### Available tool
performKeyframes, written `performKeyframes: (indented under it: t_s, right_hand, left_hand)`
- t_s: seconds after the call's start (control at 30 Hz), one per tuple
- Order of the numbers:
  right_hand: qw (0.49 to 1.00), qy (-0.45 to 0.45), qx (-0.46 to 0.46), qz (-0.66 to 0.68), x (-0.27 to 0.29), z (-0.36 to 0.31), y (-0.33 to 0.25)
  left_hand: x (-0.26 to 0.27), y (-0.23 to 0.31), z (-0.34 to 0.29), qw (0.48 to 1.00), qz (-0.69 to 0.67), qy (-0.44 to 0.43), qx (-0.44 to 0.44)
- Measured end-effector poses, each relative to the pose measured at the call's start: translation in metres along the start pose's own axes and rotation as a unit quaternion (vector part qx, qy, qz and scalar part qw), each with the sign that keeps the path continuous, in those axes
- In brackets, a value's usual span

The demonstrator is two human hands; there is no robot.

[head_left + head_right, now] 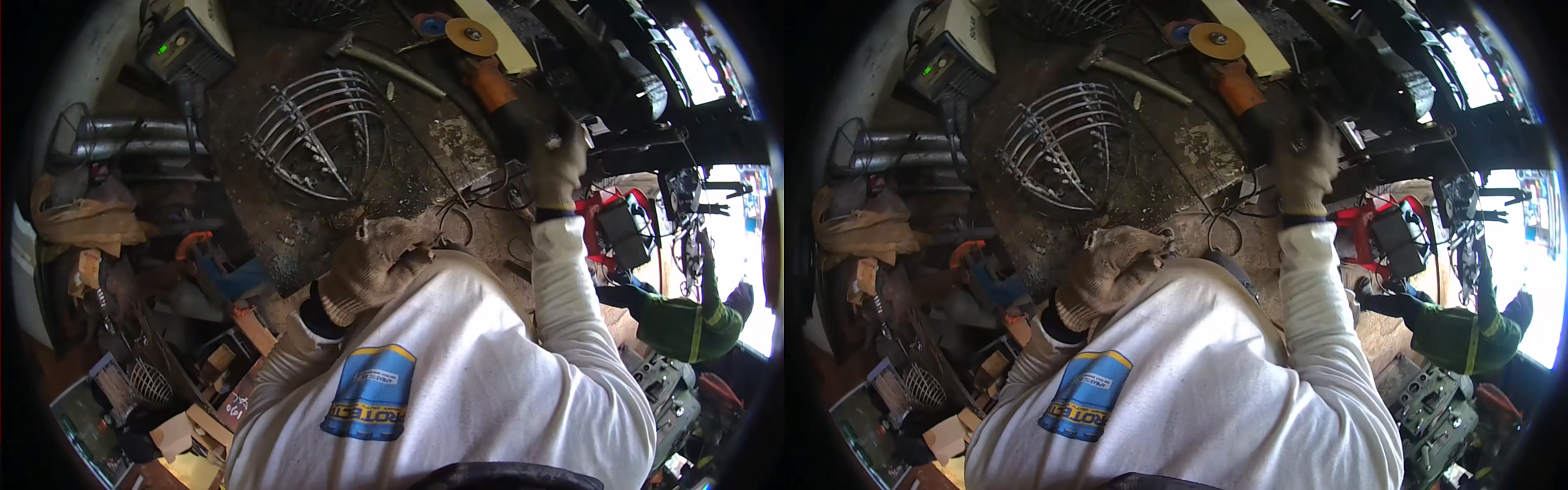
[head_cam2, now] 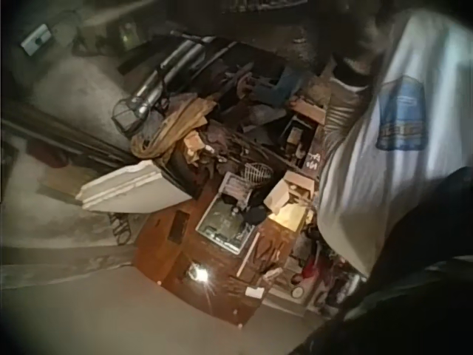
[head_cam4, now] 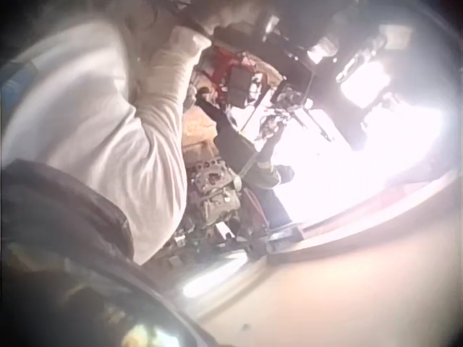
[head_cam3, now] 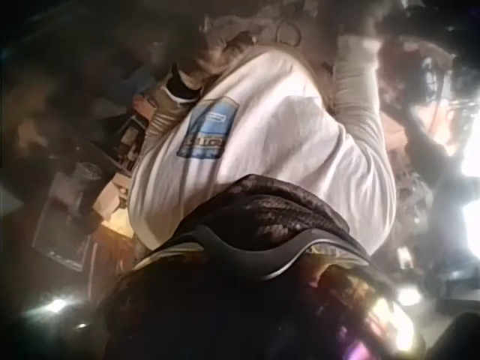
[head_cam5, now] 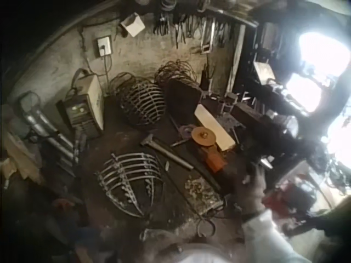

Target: The person uses an angle grinder to smooth parts of a metal wire cage on a workbench, then uses a hammer to shape the wire structure, and performs spot welding on the cage using a welding tool.

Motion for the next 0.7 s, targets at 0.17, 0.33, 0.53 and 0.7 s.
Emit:
performKeyframes:
  t_s: [0.17,0.33,0.53,0.7]
  right_hand:
    - [0.959,-0.248,-0.078,-0.112,-0.017,0.047,-0.042]
    - [0.909,-0.411,-0.062,-0.036,-0.031,0.072,-0.025]
    - [0.919,-0.388,-0.060,-0.025,-0.026,0.063,-0.038]
    - [0.948,-0.278,-0.136,0.078,0.026,0.018,-0.036]
  left_hand:
    - [0.010,0.000,-0.013,1.000,-0.012,0.005,0.013]
    - [0.007,0.004,-0.026,0.994,-0.046,0.032,0.094]
    - [-0.008,0.002,-0.050,0.992,-0.001,0.011,0.122]
    - [-0.030,0.028,-0.047,0.998,0.025,0.038,0.042]
Point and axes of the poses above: each hand's wrist, its own z-axis towards the middle knuckle, its own x-axis out of the back of the hand, y = z × x, the point moved 1 cm from there along z, towards the middle knuckle, and after that the axes turned 4 degrees about z, right-handed, at the moved point
